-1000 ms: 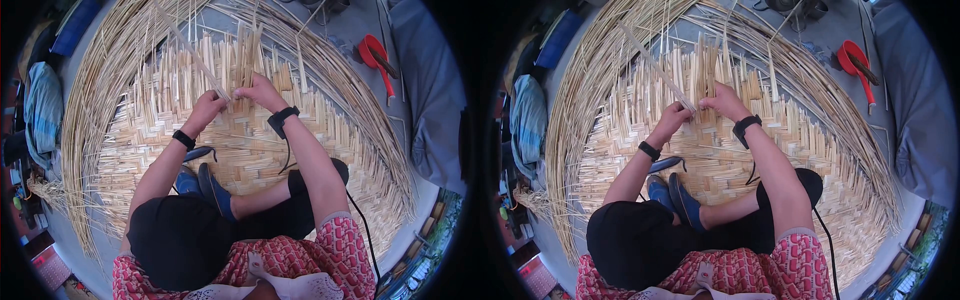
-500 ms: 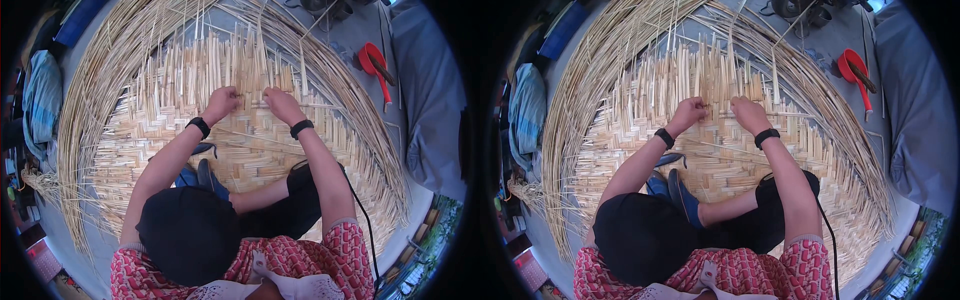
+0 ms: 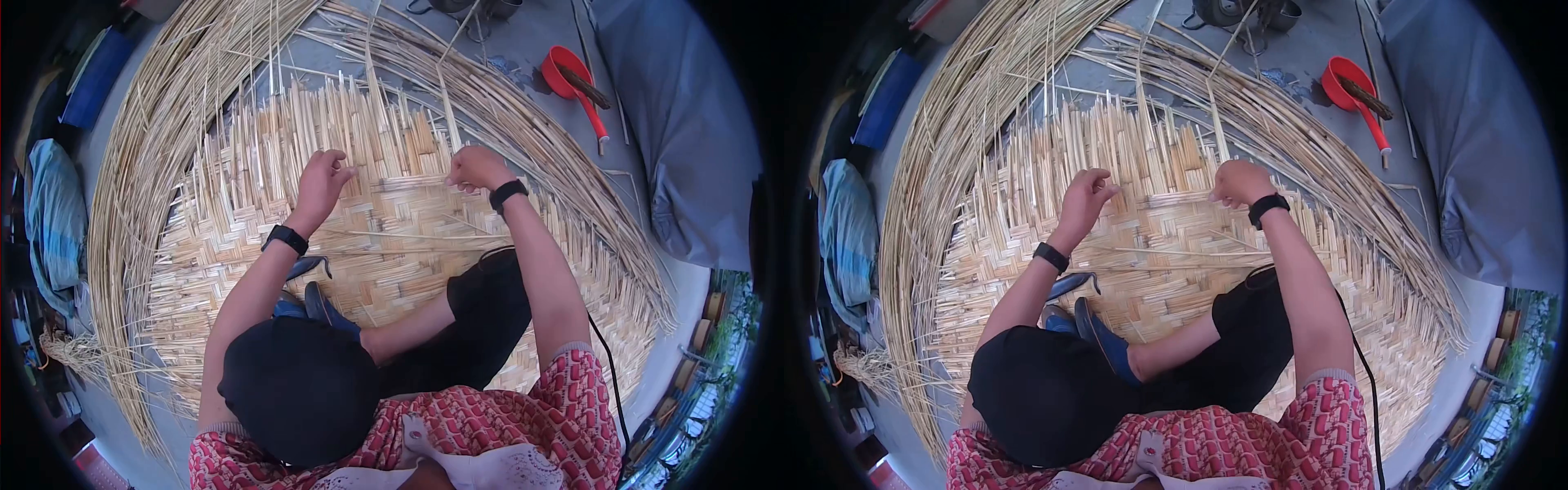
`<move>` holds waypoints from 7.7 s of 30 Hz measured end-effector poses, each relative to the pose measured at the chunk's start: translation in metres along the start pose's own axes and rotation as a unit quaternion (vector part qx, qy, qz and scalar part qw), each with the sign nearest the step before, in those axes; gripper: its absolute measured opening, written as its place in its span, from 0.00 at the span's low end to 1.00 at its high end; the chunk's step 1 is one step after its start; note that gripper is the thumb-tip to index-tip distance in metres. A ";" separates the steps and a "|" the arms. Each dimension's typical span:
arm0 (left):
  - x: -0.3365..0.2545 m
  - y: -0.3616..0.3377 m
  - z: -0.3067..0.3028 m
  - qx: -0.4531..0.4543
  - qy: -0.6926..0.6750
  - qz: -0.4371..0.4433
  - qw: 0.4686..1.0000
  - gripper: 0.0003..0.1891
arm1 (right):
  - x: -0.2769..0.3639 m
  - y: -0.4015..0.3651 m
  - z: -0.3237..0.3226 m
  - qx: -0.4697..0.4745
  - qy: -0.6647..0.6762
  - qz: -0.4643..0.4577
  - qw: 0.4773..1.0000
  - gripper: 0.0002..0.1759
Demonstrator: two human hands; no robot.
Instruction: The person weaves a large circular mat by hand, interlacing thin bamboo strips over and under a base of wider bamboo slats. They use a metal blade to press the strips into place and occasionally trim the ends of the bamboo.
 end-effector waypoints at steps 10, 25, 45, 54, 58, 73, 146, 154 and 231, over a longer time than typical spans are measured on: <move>-0.041 0.006 0.045 0.013 0.012 0.042 0.999 0.24 | 0.012 0.003 -0.019 -0.059 0.413 -0.164 0.894 0.18; -0.034 0.004 0.038 0.119 -0.166 -0.019 0.979 0.26 | 0.042 0.069 0.004 -0.079 0.260 -0.042 0.962 0.28; -0.003 -0.027 0.057 -0.025 0.410 0.181 0.893 0.37 | 0.031 0.017 -0.007 -0.128 -0.242 -0.132 0.953 0.19; -0.030 -0.005 0.087 0.154 0.420 0.211 0.869 0.32 | -0.049 -0.040 -0.038 -0.099 -0.052 0.000 0.994 0.11; -0.087 0.019 0.149 0.234 0.018 0.238 0.942 0.24 | 0.015 -0.070 -0.026 0.005 0.156 -0.137 0.978 0.20; -0.095 -0.011 0.125 0.195 -0.023 0.346 0.917 0.10 | -0.083 0.026 -0.032 -0.034 0.502 -0.069 0.862 0.22; 0.090 -0.129 -0.131 -0.168 -0.568 -0.100 0.799 0.10 | 0.228 -0.134 0.063 -0.260 0.068 -0.295 0.917 0.07; 0.064 -0.112 -0.127 -0.061 -0.606 -0.129 0.783 0.07 | 0.236 -0.141 0.055 -0.309 -0.061 -0.372 0.873 0.06; 0.068 0.055 -0.098 0.065 -0.545 -0.148 0.823 0.39 | 0.164 0.088 0.041 -0.174 0.343 -0.251 0.888 0.22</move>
Point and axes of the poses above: each hand's wrist, its own y-axis towards the middle knuckle, its own z-axis out of the palm, x = y × z, the point moved 9 cm from there along y, towards the middle knuckle, and after that the axes turned 10 degrees about -z, right-handed, at the moved point
